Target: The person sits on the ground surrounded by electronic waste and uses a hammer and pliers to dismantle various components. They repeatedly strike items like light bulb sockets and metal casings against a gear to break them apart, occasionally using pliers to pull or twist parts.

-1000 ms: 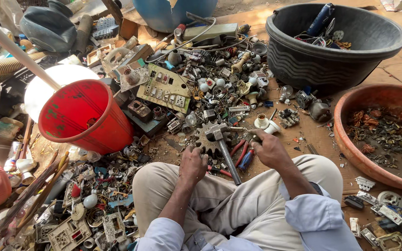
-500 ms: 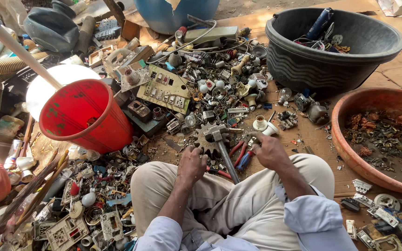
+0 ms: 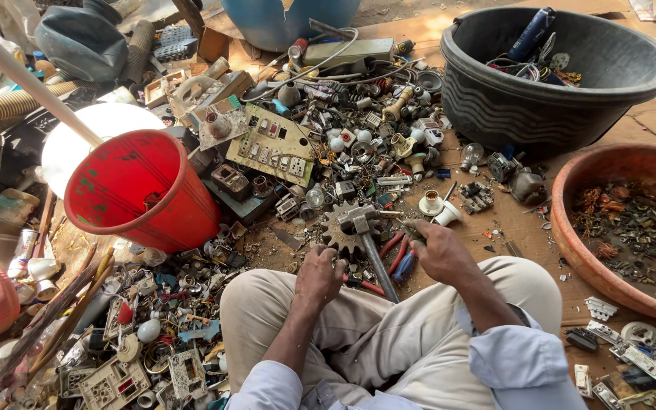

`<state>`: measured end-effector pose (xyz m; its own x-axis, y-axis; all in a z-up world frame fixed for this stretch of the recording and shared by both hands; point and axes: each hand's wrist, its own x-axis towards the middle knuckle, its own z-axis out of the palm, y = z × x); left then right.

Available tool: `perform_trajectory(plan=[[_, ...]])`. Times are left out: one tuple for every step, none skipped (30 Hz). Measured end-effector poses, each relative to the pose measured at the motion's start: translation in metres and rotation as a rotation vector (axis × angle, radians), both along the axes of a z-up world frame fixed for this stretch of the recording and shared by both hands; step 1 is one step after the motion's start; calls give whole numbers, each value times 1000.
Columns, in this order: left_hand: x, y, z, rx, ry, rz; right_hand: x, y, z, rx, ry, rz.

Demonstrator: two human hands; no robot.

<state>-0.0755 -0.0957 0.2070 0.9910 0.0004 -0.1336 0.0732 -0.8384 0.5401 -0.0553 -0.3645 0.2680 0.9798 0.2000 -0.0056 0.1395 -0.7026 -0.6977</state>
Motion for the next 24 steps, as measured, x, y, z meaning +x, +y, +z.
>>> perform_trajectory(plan=[[-1, -2, 0, -10, -6, -10, -2, -4, 2, 13, -57, 10], [0, -4, 0, -21, -14, -22, -5, -10, 5, 24, -117, 19], [0, -5, -2, -32, -22, -34, -8, -13, 9, 35, -176, 27], [0, -4, -4, -33, -60, -53, -11, -13, 13, 90, -53, -46], [-2, -3, -8, -35, -98, -71, -14, -14, 16, 144, 71, -116], [-3, -1, -11, -36, -136, -82, -16, -12, 19, 198, 196, -178], [0, 2, -14, -31, -91, -67, -15, -10, 21, 124, 162, -178], [1, 5, -17, -27, -39, -48, -17, -8, 21, 48, 135, -174], [-1, 7, -19, -24, 13, -30, -19, -7, 21, -28, 107, -169], [-1, 8, -18, -31, 20, -18, -17, -4, 23, 1, 142, -171], [-1, 8, -15, -38, 26, -6, -14, 1, 23, 30, 178, -174], [-2, 8, -14, -43, 38, 2, -14, 5, 21, 60, 219, -179], [-2, 7, -11, -39, 24, -3, -13, 7, 20, 48, 170, -134], [-3, 6, -10, -32, 15, -8, -12, 11, 16, 38, 126, -90], [-3, 5, -8, -26, 6, -14, -12, 14, 12, 27, 81, -46], [-3, 3, -5, -33, -27, -25, -12, 13, 9, 32, 54, -14], [-4, 2, -4, -40, -60, -36, -13, 9, 8, 37, 26, 19], [-4, 0, -3, -49, -92, -46, -13, 7, 7, 39, -1, 51], [-3, -1, -3, -52, -102, -49, -13, 4, 6, 36, 34, 14], [-4, -1, -5, -54, -110, -49, -13, -1, 7, 35, 70, -22], [-4, -1, -7, -57, -118, -49, -14, -4, 7, 33, 107, -57], [-5, 2, -8, -59, -100, -43, -13, -3, 7, 16, 79, -61], [-5, 6, -10, -62, -82, -36, -13, -4, 6, -2, 51, -65], [-5, 8, -12, -65, -67, -30, -12, -4, 5, -20, 21, -68]])
